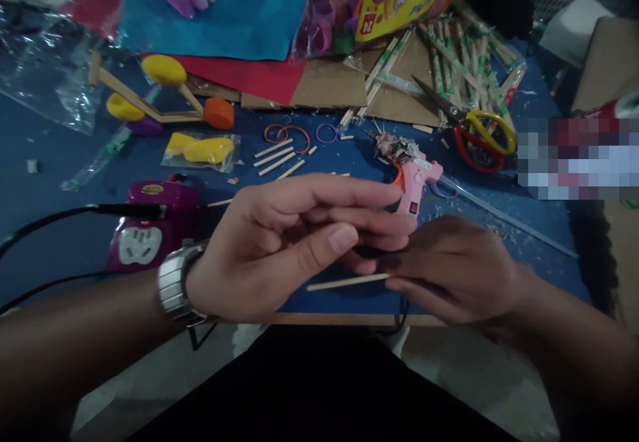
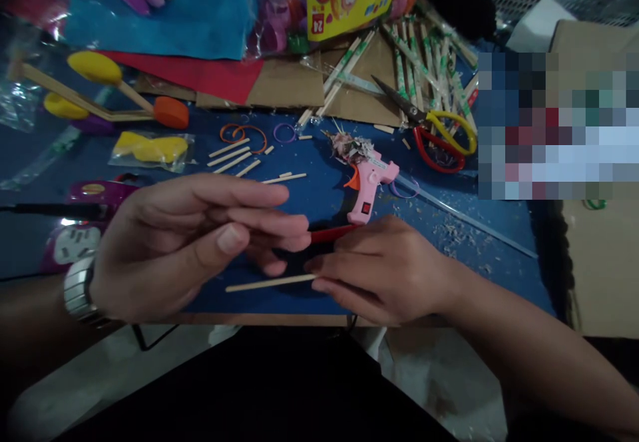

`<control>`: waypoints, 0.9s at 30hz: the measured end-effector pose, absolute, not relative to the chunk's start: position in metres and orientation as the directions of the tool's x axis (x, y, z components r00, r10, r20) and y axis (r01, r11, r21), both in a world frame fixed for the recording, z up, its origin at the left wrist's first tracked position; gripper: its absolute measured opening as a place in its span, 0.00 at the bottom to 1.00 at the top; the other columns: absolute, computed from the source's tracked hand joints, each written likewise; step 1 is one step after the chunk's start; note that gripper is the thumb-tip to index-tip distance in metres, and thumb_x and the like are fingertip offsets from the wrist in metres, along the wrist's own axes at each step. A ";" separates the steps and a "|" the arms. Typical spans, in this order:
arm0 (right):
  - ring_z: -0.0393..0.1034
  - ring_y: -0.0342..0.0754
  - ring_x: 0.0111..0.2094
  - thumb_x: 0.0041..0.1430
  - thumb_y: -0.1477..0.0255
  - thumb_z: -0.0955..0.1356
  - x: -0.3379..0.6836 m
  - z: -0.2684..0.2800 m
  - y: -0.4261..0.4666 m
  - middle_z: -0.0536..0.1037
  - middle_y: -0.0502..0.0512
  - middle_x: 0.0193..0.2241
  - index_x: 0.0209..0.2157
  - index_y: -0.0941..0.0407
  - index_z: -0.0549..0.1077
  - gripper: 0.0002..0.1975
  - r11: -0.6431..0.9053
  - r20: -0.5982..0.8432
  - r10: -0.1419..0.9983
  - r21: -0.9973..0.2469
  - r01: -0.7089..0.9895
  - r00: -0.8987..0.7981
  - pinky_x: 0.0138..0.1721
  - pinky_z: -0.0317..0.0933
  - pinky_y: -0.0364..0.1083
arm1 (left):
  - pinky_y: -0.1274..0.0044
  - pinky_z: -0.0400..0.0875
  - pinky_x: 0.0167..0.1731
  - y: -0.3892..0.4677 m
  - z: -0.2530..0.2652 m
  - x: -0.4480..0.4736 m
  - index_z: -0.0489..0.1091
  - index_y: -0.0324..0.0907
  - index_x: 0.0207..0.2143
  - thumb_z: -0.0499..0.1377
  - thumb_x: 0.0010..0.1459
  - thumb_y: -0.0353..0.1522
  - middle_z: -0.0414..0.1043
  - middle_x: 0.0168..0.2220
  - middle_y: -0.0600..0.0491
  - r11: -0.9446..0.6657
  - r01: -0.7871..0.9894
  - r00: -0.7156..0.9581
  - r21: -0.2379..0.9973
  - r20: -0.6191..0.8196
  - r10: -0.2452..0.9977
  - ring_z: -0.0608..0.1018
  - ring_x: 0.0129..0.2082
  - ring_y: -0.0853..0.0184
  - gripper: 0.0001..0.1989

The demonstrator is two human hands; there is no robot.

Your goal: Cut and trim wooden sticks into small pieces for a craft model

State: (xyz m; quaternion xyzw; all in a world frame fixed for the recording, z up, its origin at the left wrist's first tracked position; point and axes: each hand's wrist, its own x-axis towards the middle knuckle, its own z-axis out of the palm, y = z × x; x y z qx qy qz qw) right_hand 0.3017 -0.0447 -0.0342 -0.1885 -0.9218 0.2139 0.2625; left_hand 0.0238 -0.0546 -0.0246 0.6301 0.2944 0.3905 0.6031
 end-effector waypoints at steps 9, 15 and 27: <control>0.83 0.44 0.33 0.78 0.69 0.68 0.298 -0.028 -0.048 0.88 0.50 0.35 0.47 0.55 0.81 0.09 0.767 0.280 0.621 -0.410 0.493 -0.732 0.33 0.65 0.44 | 0.75 0.74 0.38 -0.055 -0.036 0.031 0.77 0.45 0.50 0.57 0.76 0.34 0.85 0.41 0.53 -0.619 0.442 0.630 0.649 0.266 0.729 0.86 0.39 0.67 0.09; 0.82 0.42 0.34 0.78 0.68 0.68 0.299 -0.027 -0.043 0.88 0.52 0.37 0.48 0.55 0.81 0.09 0.708 0.229 0.616 -0.580 0.403 -0.754 0.34 0.65 0.40 | 0.74 0.67 0.33 -0.055 -0.038 0.030 0.76 0.44 0.46 0.54 0.79 0.34 0.82 0.34 0.58 -0.648 0.467 0.682 0.602 0.222 0.697 0.82 0.33 0.68 0.11; 0.74 0.44 0.31 0.81 0.66 0.63 0.300 -0.006 -0.044 0.84 0.51 0.34 0.48 0.56 0.79 0.13 0.557 -0.110 0.591 -0.660 0.504 -0.799 0.35 0.61 0.43 | 0.72 0.66 0.33 -0.054 -0.038 0.034 0.77 0.46 0.42 0.48 0.81 0.40 0.81 0.31 0.56 -0.697 0.516 0.757 0.498 0.115 0.643 0.81 0.31 0.64 0.20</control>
